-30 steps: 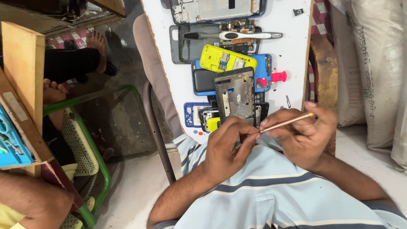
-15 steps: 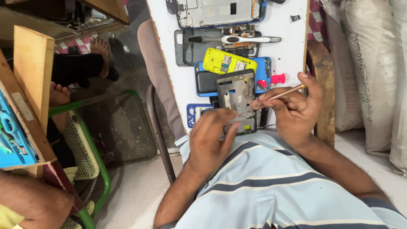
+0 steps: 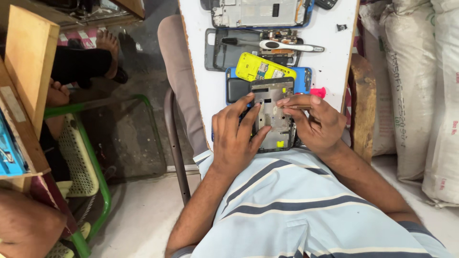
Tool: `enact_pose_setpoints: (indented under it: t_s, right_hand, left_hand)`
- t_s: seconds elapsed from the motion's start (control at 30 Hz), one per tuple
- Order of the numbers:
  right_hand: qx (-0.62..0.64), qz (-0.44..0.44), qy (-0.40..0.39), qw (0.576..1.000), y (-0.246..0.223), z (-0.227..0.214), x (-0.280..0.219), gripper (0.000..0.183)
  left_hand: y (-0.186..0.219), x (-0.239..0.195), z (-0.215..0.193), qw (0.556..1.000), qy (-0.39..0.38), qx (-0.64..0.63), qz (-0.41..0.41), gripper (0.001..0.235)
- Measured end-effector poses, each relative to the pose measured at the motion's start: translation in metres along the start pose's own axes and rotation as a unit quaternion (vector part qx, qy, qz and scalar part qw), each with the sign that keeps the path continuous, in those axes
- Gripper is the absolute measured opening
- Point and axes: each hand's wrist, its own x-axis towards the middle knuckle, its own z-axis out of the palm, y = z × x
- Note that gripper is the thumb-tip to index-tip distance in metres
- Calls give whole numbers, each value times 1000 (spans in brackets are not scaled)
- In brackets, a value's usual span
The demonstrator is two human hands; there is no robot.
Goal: The person uses a screwdriver to remove screws from a disassembled mobile phone chassis. They then use a green pen to mark specific points on the metal frame while holding the device steady.
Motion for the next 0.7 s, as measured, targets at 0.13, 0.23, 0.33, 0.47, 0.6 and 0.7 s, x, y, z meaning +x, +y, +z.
enact_pose_setpoints:
  t_s: [0.13, 0.23, 0.33, 0.47, 0.6, 0.7]
  right_hand:
    - [-26, -17, -2, 1000, 0, 0, 3, 79]
    - [-13, -2, -5, 1000, 1, 2, 2, 78]
    - [-6, 5, -5, 1000, 2, 3, 1, 78]
    - [4, 9, -11, 1000, 2, 3, 3, 79]
    - [-7, 19, -26, 999, 0, 1, 10, 77]
    - [-57, 13, -33, 998, -2, 0, 13, 76]
  left_hand:
    - [-6, -1, 2, 1000, 8, -17, 3, 54]
    - [-10, -2, 4, 999, 12, -33, 4, 53]
    - [-16, -2, 7, 999, 21, -50, 9, 51]
    - [-20, -3, 8, 998, 24, -60, 11, 51]
    - [-20, -3, 8, 998, 25, -56, 15, 50]
    - [-18, -2, 7, 998, 35, -57, 11, 50]
